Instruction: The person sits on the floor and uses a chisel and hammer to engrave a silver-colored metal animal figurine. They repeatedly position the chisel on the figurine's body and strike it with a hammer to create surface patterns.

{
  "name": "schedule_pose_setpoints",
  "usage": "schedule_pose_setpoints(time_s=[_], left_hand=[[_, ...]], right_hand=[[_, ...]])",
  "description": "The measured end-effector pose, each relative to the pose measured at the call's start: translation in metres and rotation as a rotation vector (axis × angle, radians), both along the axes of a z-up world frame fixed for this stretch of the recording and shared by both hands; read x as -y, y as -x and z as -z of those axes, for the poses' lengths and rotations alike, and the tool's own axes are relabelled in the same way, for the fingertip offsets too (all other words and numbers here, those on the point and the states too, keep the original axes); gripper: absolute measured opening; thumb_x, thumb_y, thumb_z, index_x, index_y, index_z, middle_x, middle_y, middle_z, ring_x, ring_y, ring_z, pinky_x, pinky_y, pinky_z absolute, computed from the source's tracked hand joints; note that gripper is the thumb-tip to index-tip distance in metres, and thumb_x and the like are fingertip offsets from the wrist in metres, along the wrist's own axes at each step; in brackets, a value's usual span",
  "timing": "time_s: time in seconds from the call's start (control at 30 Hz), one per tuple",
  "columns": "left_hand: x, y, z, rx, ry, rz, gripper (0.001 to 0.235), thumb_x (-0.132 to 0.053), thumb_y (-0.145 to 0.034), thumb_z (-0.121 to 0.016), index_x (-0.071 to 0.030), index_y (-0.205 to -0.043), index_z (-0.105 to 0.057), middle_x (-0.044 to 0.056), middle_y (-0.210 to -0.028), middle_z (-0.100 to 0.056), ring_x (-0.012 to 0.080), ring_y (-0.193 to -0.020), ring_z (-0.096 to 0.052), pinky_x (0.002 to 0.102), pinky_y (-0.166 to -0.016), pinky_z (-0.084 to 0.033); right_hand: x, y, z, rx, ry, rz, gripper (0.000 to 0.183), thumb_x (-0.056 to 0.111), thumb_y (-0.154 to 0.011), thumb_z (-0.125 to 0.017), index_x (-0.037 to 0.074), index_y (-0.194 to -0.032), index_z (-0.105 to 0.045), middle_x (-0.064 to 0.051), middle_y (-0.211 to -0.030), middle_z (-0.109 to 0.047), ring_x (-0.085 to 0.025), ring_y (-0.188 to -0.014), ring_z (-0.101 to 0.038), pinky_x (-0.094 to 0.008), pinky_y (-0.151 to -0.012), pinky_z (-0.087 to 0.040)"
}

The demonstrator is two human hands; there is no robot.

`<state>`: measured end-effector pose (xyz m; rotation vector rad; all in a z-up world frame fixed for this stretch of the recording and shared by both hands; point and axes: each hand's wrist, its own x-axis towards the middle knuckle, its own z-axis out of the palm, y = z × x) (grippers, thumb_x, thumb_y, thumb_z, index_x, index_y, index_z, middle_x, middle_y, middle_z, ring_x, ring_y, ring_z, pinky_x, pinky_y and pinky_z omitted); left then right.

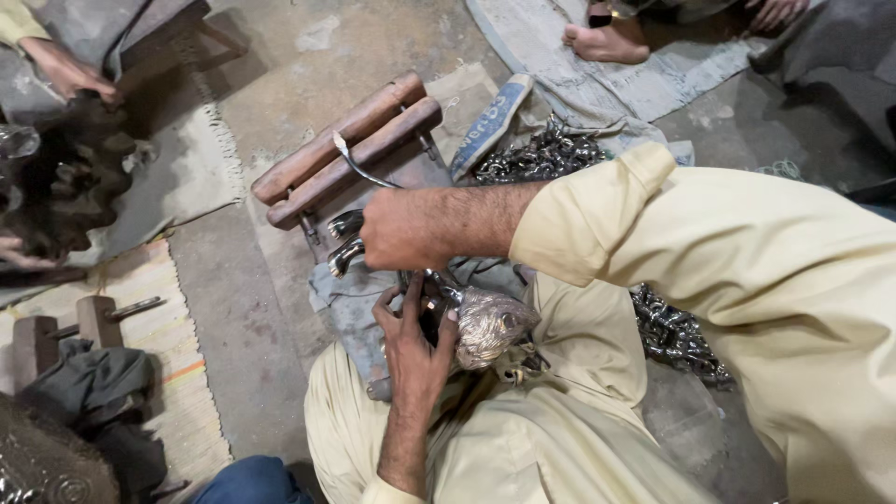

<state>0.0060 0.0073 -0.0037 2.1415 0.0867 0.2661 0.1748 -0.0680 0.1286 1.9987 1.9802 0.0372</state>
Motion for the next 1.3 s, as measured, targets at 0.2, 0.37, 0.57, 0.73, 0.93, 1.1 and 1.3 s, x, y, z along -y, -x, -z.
schedule_pose_setpoints(time_s=[0.2, 0.37, 0.57, 0.73, 0.93, 1.1, 1.3], left_hand=[[0.006, 0.005, -0.010, 0.015, 0.029, -0.056, 0.073, -0.029, -0.086, -0.073, -0.003, -0.149, -0.046, 0.025, -0.138, -0.042, 0.0406, -0.115, -0.060, 0.048, -0.096, -0.052], [0.011, 0.029, -0.009, 0.063, -0.158, -0.114, 0.056, -0.034, -0.087, -0.076, 0.002, -0.126, -0.058, 0.022, -0.120, -0.057, 0.0402, -0.108, -0.062, 0.050, -0.088, -0.052], [0.012, 0.032, 0.009, 0.096, -0.170, -0.059, 0.053, -0.038, -0.089, -0.076, 0.003, -0.117, -0.059, 0.021, -0.096, -0.066, 0.0408, -0.090, -0.065, 0.051, -0.080, -0.052], [0.012, 0.030, 0.011, 0.066, -0.132, -0.032, 0.049, -0.038, -0.090, -0.075, 0.003, -0.111, -0.057, 0.019, -0.085, -0.066, 0.0393, -0.078, -0.068, 0.049, -0.071, -0.054], [0.013, 0.030, 0.008, 0.040, -0.088, -0.028, 0.047, -0.038, -0.090, -0.075, 0.003, -0.107, -0.057, 0.017, -0.082, -0.068, 0.0379, -0.074, -0.068, 0.049, -0.067, -0.054], [0.011, 0.030, 0.011, 0.010, -0.080, -0.002, 0.046, -0.038, -0.092, -0.073, 0.003, -0.104, -0.056, 0.018, -0.079, -0.064, 0.0356, -0.072, -0.068, 0.047, -0.066, -0.055], [0.010, 0.029, 0.008, 0.014, -0.062, 0.007, 0.044, -0.038, -0.093, -0.072, 0.002, -0.101, -0.055, 0.018, -0.079, -0.065, 0.0369, -0.072, -0.068, 0.048, -0.065, -0.055]], right_hand=[[-0.004, -0.003, -0.013, -0.167, 0.154, 0.195, 0.028, 0.016, -0.061, -0.085, 0.002, -0.083, -0.074, -0.017, -0.082, -0.073, -0.036, -0.082, -0.074, -0.046, -0.071, -0.060], [0.018, -0.011, -0.013, -0.337, -0.022, 0.232, 0.013, 0.019, -0.071, -0.079, 0.008, -0.076, -0.074, -0.015, -0.074, -0.072, -0.037, -0.078, -0.072, -0.050, -0.067, -0.057], [0.036, -0.014, -0.006, -0.298, 0.063, 0.252, 0.006, 0.018, -0.081, -0.070, 0.011, -0.082, -0.071, -0.013, -0.073, -0.071, -0.038, -0.075, -0.072, -0.053, -0.063, -0.055], [0.024, -0.015, -0.005, -0.145, 0.124, 0.011, 0.008, 0.018, -0.074, -0.073, 0.012, -0.080, -0.071, -0.009, -0.073, -0.072, -0.032, -0.073, -0.073, -0.047, -0.058, -0.057], [0.011, -0.016, -0.002, -0.041, 0.202, 0.015, 0.009, 0.019, -0.074, -0.075, 0.011, -0.074, -0.073, -0.010, -0.074, -0.073, -0.030, -0.075, -0.075, -0.044, -0.061, -0.059], [0.021, 0.005, -0.006, -0.104, 0.223, 0.465, 0.011, 0.019, -0.077, -0.075, 0.008, -0.078, -0.074, -0.015, -0.074, -0.073, -0.032, -0.073, -0.075, -0.045, -0.063, -0.060], [0.023, 0.032, -0.005, -0.087, 0.176, 0.700, 0.011, 0.014, -0.073, -0.074, 0.004, -0.078, -0.074, -0.018, -0.078, -0.073, -0.033, -0.076, -0.075, -0.045, -0.067, -0.061]])
